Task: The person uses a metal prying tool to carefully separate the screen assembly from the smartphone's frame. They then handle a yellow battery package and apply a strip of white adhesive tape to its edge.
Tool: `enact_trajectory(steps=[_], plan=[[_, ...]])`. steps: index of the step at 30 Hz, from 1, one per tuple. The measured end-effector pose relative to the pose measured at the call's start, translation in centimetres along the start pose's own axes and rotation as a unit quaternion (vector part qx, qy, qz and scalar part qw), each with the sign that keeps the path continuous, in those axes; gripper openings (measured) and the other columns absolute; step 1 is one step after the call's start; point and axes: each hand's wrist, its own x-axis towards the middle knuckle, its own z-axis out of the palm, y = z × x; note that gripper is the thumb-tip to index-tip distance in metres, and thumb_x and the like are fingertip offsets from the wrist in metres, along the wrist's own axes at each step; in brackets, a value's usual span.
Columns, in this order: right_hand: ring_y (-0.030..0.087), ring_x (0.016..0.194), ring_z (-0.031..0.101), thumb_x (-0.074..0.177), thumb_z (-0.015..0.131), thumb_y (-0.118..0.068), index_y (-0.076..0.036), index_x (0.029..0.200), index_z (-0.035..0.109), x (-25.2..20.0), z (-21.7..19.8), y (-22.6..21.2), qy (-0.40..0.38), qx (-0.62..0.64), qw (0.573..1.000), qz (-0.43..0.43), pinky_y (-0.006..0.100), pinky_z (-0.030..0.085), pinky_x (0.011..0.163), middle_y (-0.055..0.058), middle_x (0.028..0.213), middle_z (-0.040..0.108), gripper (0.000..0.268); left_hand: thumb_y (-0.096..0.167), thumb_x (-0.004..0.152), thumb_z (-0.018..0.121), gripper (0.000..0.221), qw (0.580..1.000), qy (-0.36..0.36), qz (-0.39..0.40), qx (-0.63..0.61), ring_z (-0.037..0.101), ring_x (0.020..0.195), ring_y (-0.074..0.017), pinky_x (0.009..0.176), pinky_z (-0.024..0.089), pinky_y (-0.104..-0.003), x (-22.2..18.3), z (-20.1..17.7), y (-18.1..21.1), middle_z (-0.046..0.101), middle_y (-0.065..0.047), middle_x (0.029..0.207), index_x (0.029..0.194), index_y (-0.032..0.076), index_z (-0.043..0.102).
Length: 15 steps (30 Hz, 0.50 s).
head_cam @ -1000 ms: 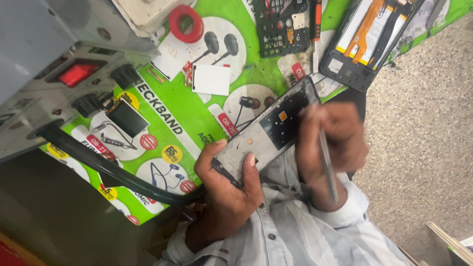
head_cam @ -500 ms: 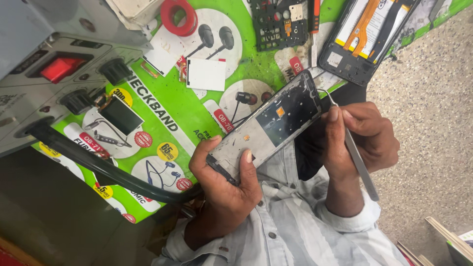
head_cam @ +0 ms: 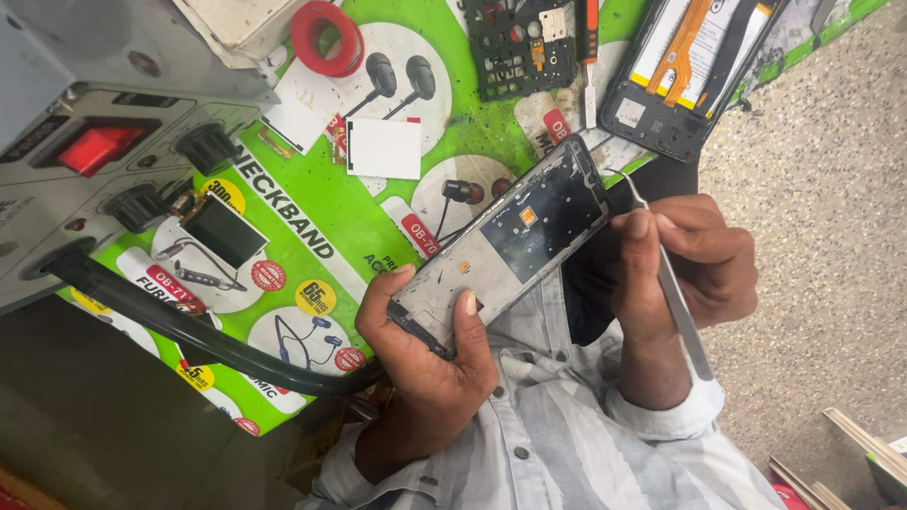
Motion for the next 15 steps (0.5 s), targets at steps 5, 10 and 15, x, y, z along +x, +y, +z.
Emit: enact_trajectory(steps=[5,10,15], plan=[[0.020,0.079,0.070,0.111,0.073,0.004,0.000,0.104,0.051,0.27,0.43,0.06,-0.023,-0.045,0.998,-0.023,0.027,0.056,0.077,0.018,0.087,0.071,0.023,0.001,0.102,0.065,0.058,1.000,-0.010,-0.004,-0.021,0.059,0.121,-0.0238,0.106,0.055,-0.033,0.00,-0.11,-0.02,0.045,-0.020,0.132,0.145,-0.002,0.027],[0.020,0.079,0.070,0.111,0.074,0.004,0.000,0.105,0.052,0.47,0.72,0.00,-0.017,-0.050,0.998,-0.017,0.027,0.056,0.076,0.018,0.087,0.071,0.023,0.000,0.100,0.066,0.058,1.000,-0.003,-0.005,-0.010,0.060,0.119,-0.0246,0.104,0.055,-0.033,-0.01,0.00,-0.04,0.045,-0.021,0.131,0.144,-0.002,0.028],[0.019,0.078,0.068,0.109,0.073,0.002,-0.001,0.103,0.052,0.28,0.61,-0.22,0.014,-0.016,1.000,0.002,0.026,0.053,0.074,0.018,0.086,0.071,0.023,0.000,0.102,0.065,0.058,0.999,-0.013,-0.005,-0.037,0.060,0.121,-0.0242,0.106,0.056,-0.034,0.06,-0.10,-0.06,0.046,-0.021,0.133,0.146,-0.001,0.027]])
